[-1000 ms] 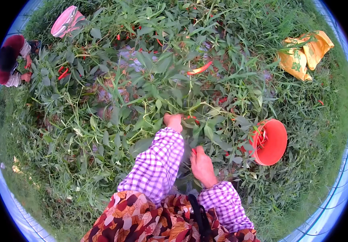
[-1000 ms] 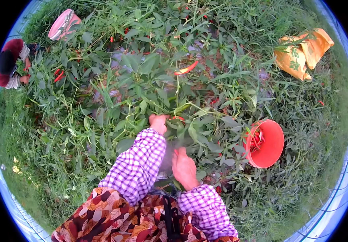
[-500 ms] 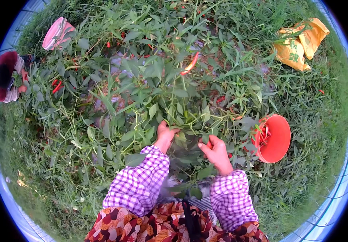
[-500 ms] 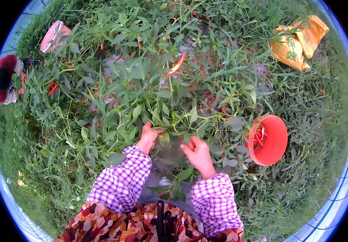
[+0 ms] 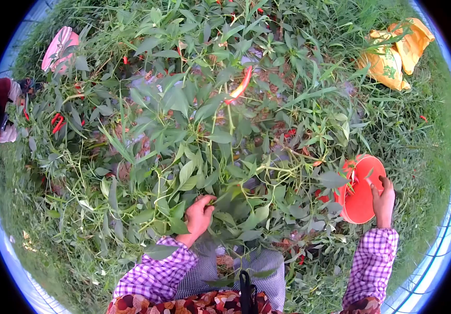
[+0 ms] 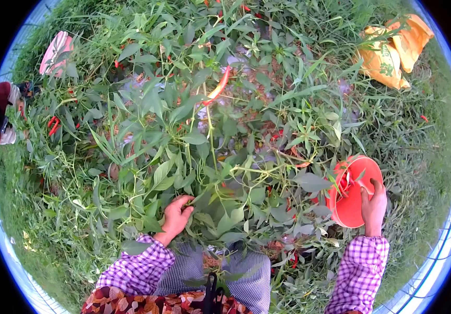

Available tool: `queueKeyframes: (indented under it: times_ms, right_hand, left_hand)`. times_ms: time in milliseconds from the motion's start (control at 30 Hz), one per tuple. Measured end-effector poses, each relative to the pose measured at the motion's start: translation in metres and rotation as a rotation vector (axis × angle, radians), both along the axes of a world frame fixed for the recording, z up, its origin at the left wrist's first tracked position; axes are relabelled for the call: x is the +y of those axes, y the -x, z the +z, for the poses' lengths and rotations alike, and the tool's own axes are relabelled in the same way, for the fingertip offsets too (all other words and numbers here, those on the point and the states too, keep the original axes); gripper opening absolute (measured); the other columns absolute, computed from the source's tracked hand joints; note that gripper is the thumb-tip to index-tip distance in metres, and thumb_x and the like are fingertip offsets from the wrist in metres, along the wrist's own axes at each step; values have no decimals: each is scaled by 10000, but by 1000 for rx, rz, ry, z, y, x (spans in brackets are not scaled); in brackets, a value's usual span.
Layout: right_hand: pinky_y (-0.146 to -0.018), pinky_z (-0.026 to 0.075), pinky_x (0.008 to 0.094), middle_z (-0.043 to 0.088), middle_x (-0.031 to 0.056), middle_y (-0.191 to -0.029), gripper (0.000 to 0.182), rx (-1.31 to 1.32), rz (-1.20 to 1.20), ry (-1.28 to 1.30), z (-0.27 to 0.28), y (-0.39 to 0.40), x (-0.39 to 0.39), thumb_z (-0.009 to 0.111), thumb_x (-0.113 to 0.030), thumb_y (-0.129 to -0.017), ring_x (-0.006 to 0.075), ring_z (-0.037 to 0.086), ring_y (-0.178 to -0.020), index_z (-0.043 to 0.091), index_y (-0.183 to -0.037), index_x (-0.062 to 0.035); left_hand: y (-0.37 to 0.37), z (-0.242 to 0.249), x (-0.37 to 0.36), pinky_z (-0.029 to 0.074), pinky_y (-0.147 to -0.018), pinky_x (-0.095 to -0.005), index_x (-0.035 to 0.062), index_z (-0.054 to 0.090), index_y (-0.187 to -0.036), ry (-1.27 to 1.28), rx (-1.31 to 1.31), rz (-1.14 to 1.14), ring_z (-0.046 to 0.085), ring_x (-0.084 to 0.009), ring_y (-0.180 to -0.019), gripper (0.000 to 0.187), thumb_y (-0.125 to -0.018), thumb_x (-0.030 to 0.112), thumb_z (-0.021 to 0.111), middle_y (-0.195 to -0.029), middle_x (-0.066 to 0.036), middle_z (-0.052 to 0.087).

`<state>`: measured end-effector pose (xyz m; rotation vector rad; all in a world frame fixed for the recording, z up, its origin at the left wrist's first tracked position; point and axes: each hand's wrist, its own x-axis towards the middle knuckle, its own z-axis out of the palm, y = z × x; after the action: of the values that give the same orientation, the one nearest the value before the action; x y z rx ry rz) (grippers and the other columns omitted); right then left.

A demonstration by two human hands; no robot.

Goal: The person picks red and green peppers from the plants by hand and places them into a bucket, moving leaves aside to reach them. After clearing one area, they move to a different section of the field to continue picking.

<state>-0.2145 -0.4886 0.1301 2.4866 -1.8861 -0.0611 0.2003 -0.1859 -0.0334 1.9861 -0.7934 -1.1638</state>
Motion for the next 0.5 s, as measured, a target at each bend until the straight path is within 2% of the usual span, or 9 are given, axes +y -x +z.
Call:
queueKeyframes:
  times_ms: [33,100,167,233,300,367,400,500]
  right_hand:
    - [-828,488,337,618,166,-1058,292,-152,-11,-87,-3,-22,-8,610,-33,-839,262,616,-955,571,-1125,15]
    - [-802,496,348,629,166,-1036,264,-456,-42,-263,1,-109,-16,619,-33,-830,283,622,-939,595,-1089,15]
    - [-776,500,359,644,155,-982,204,-627,63,-367,-21,-181,-32,639,-46,-815,302,623,-928,629,-1010,10]
    - [-780,493,377,646,137,-934,158,-586,530,-57,-48,-259,-36,670,-73,-792,313,613,-895,628,-926,-1]
    - [-863,444,393,628,103,-972,185,-581,817,19,-78,-328,-32,681,-83,-746,278,582,-988,617,-915,-40]
    - [-916,415,385,633,73,-985,176,-482,942,109,-109,-377,-23,630,-87,-718,247,558,-1064,628,-892,-57]
    - [-913,418,388,638,71,-975,165,-429,985,73,-130,-390,-20,605,-87,-715,240,549,-1095,627,-875,-52]
    - [-892,412,416,614,66,-849,111,-353,944,175,-160,-410,-7,614,-105,-703,250,559,-984,635,-808,-75]
  left_hand:
    - [2,2,1,486,-724,-320,89,624,-1067,1,-67,-19,625,-266,-808,273,-804,21,611,-923,-108,611]
    - [5,6,2,483,-718,-323,108,617,-1074,-58,-32,0,625,-273,-813,277,-808,29,611,-923,-112,609]
    - [11,2,3,485,-716,-324,129,613,-1074,-3,-93,0,628,-281,-825,264,-825,41,597,-931,-106,615]
    - [13,7,0,487,-727,-335,135,606,-1081,-80,-82,-15,628,-299,-838,250,-842,60,585,-937,-108,616]
    - [11,16,-6,485,-759,-344,142,599,-1094,-116,-60,-27,620,-312,-880,250,-859,70,553,-969,-118,616]
    - [14,14,-1,481,-776,-344,143,597,-1102,-143,5,28,615,-314,-899,259,-863,65,538,-985,-123,614]
    - [11,24,-6,476,-788,-336,144,595,-1112,-268,60,36,613,-310,-917,269,-868,60,520,-999,-129,610]
    - [11,18,-4,478,-779,-332,143,594,-1118,-188,5,8,618,-307,-896,262,-876,71,523,-981,-130,614]
